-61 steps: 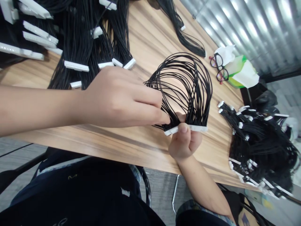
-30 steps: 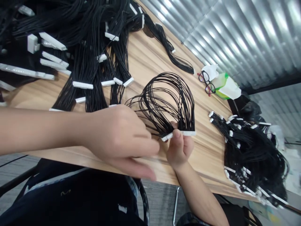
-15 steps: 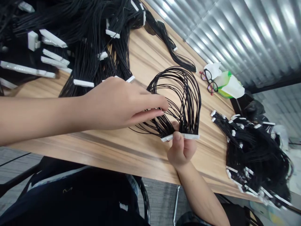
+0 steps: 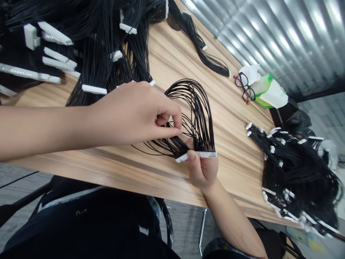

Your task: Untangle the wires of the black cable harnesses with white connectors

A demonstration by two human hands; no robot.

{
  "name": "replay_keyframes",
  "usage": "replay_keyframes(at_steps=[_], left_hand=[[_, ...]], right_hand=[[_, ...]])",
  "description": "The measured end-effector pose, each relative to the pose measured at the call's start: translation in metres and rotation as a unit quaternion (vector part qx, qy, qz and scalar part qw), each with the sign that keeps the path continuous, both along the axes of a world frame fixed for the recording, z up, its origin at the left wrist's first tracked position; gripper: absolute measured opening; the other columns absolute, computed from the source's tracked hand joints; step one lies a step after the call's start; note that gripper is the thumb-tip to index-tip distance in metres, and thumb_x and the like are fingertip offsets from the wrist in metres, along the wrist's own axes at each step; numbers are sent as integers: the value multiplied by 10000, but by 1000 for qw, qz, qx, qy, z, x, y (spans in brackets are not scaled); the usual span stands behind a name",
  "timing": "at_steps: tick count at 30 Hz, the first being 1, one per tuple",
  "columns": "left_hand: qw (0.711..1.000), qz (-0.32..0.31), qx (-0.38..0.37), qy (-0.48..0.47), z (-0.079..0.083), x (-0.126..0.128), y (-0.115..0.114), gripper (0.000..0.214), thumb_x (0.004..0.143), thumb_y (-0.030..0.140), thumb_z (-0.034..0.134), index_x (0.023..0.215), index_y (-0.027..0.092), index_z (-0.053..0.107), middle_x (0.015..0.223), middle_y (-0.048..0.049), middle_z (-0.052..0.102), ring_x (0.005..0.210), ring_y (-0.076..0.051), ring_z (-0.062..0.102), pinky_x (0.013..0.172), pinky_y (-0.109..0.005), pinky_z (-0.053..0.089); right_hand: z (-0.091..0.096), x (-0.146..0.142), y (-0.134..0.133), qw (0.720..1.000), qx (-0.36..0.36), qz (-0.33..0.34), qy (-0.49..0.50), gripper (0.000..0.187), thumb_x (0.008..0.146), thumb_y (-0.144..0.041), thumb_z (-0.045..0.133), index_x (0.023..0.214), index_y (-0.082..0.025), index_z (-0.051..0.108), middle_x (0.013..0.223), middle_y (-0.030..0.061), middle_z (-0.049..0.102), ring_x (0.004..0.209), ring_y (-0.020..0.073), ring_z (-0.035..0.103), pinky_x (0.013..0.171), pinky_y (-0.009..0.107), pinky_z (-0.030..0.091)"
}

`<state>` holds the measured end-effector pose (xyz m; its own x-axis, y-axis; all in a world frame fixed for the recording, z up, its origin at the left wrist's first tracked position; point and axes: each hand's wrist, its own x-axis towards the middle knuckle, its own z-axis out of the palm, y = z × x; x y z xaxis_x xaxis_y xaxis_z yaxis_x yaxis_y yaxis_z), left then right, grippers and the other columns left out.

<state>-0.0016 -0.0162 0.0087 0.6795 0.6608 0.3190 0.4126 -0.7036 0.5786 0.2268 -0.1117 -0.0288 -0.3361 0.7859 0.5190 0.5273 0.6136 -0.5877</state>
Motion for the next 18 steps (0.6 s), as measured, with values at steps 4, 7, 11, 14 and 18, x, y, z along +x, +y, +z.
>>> replay_keyframes(at_steps=[4, 7, 11, 14, 18], left_hand=[[997, -35, 76, 1, -4, 2, 2, 219, 1023, 340, 591, 898, 241, 740, 790, 37, 711, 651, -112, 591, 557, -291, 247], [990, -40, 135, 14, -7, 4, 3, 257, 1025, 324, 500, 878, 231, 689, 797, 19, 698, 516, -99, 479, 511, -307, 177], [989, -41, 139, 0, -8, 6, 2, 220, 1012, 270, 468, 907, 227, 656, 730, 36, 657, 435, -83, 380, 464, -291, 200], [993, -62, 98, -32, -9, 6, 5, 221, 1062, 285, 472, 1006, 261, 685, 784, 39, 705, 567, -101, 578, 512, -263, 331], [992, -95, 33, -77, -10, 7, 8, 254, 1103, 344, 484, 1009, 293, 715, 873, 36, 758, 803, -127, 727, 745, -256, 539]], right_hand=[[-2, -1, 0, 1000, -17, -5, 18, 196, 1037, -209, 524, 857, -262, 582, 702, -18, 570, 611, 169, 565, 560, 311, 452], [-3, -1, -1, 999, -24, -17, 26, 230, 1057, -232, 517, 831, -256, 559, 683, -33, 523, 576, 144, 505, 531, 295, 402], [-1, -2, -1, 998, -43, 8, 50, 243, 1069, -223, 508, 830, -257, 540, 688, -39, 512, 582, 132, 498, 533, 287, 403], [-3, -4, -2, 991, -71, 58, 96, 256, 1089, -263, 489, 834, -276, 503, 682, -39, 516, 577, 144, 524, 539, 299, 446], [-10, -7, -6, 975, -117, 103, 161, 202, 1106, -375, 452, 929, -311, 526, 724, -21, 568, 603, 178, 598, 565, 334, 540]])
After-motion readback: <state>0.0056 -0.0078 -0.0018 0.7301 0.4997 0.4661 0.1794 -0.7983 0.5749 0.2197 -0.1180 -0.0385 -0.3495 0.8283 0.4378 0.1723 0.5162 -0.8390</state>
